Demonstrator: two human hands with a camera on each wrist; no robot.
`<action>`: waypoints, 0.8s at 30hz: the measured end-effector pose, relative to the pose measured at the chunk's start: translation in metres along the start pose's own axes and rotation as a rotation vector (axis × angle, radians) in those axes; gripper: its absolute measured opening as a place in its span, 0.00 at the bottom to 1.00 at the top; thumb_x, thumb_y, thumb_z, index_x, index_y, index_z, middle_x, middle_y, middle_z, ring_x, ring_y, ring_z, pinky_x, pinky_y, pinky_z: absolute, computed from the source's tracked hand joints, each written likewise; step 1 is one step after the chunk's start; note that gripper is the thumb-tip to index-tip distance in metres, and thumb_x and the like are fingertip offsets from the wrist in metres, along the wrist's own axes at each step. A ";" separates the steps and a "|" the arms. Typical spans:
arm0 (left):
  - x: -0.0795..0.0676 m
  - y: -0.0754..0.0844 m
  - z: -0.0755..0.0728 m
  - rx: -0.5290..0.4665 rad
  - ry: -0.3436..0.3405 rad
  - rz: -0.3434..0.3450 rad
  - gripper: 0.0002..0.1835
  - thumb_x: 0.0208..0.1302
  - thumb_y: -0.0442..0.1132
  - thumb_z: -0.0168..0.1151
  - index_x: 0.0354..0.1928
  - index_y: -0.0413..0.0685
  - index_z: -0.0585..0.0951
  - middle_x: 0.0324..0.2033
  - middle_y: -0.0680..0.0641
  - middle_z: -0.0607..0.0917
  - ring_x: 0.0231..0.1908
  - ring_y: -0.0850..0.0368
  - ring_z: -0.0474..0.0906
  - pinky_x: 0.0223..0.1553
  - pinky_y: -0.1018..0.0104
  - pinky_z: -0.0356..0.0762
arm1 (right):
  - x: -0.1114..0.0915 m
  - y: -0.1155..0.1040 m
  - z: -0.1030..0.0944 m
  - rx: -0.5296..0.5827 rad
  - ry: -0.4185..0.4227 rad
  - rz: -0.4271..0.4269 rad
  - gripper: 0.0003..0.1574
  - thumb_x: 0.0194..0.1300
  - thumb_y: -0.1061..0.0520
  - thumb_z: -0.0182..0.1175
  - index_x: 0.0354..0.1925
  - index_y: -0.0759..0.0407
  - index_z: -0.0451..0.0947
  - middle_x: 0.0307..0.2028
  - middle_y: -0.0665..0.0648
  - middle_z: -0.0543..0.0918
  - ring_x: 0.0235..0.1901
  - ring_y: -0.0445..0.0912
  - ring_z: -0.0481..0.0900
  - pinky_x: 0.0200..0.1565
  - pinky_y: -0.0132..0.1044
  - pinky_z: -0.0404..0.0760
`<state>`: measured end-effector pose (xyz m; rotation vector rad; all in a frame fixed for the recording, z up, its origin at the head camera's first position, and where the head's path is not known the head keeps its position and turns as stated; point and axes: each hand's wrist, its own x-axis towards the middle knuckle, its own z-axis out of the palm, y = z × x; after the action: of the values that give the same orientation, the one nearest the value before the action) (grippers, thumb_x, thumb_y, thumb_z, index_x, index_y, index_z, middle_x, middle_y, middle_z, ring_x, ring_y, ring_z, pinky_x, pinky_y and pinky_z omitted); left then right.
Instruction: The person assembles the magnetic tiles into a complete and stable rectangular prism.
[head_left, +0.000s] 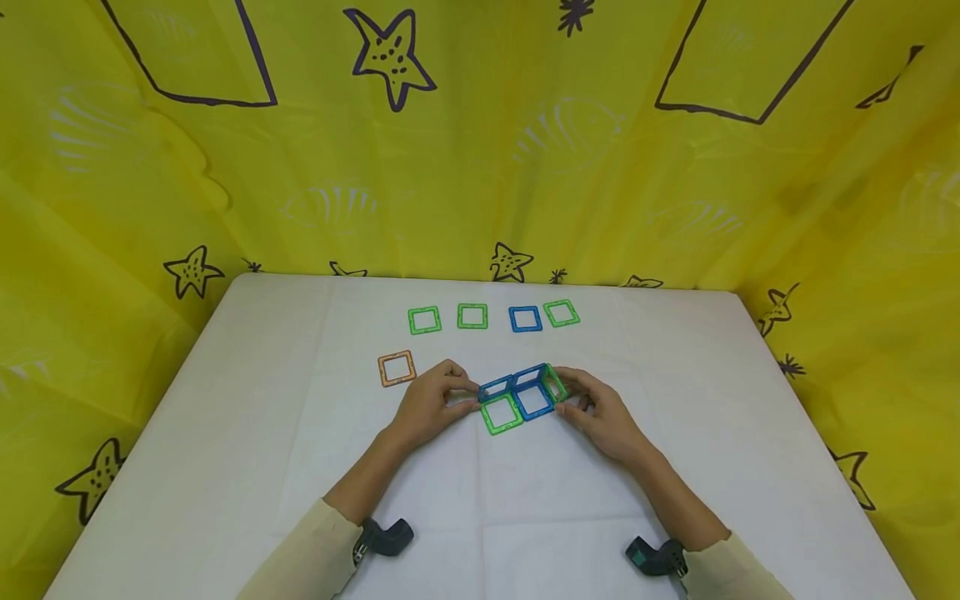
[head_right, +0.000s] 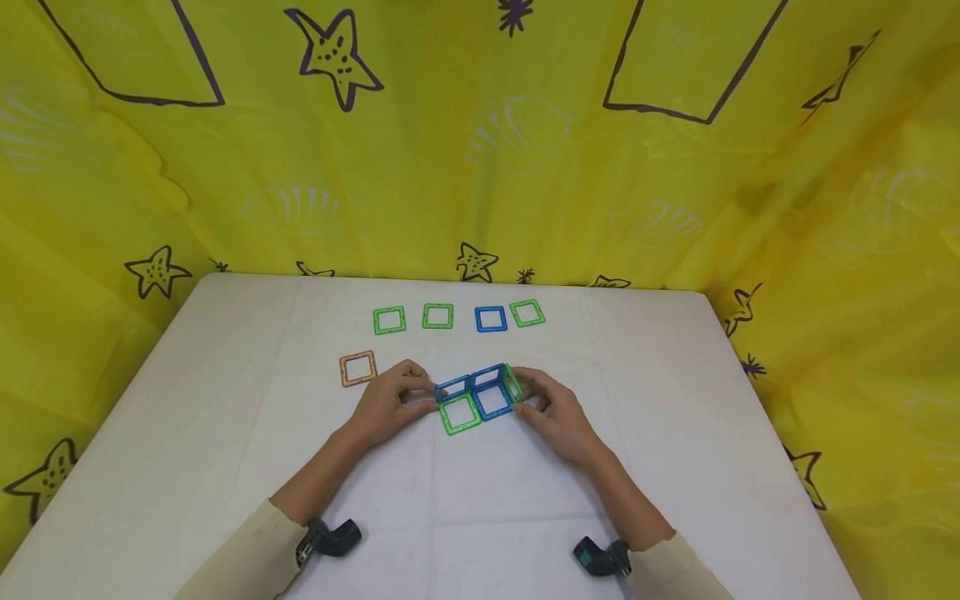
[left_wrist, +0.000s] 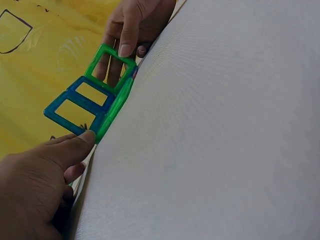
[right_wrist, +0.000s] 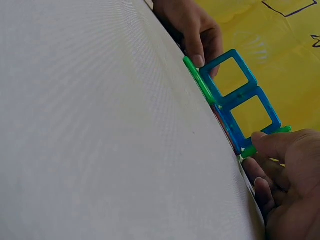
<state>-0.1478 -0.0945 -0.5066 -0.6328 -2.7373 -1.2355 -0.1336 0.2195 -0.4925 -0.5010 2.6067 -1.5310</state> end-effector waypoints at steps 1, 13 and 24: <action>0.000 0.000 0.000 -0.002 -0.003 0.004 0.11 0.61 0.42 0.80 0.45 0.50 0.93 0.41 0.56 0.81 0.35 0.60 0.73 0.38 0.66 0.74 | 0.000 0.000 0.000 0.001 0.010 0.000 0.32 0.70 0.65 0.69 0.70 0.57 0.76 0.49 0.56 0.85 0.40 0.51 0.76 0.40 0.33 0.74; -0.002 -0.002 -0.005 -0.019 -0.073 0.102 0.11 0.57 0.43 0.82 0.43 0.58 0.93 0.40 0.61 0.84 0.42 0.63 0.77 0.43 0.63 0.77 | 0.006 -0.008 0.006 -0.043 0.078 0.045 0.22 0.71 0.66 0.67 0.62 0.59 0.82 0.45 0.56 0.85 0.34 0.50 0.75 0.33 0.33 0.74; -0.002 -0.004 -0.003 -0.030 -0.029 0.085 0.11 0.66 0.38 0.70 0.48 0.60 0.92 0.39 0.63 0.84 0.35 0.64 0.74 0.37 0.65 0.74 | 0.015 -0.013 0.015 -0.073 0.051 0.034 0.19 0.75 0.65 0.63 0.61 0.54 0.84 0.49 0.51 0.88 0.42 0.50 0.76 0.42 0.35 0.74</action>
<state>-0.1479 -0.0996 -0.5077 -0.7665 -2.6887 -1.2607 -0.1409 0.1961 -0.4870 -0.4262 2.7031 -1.4630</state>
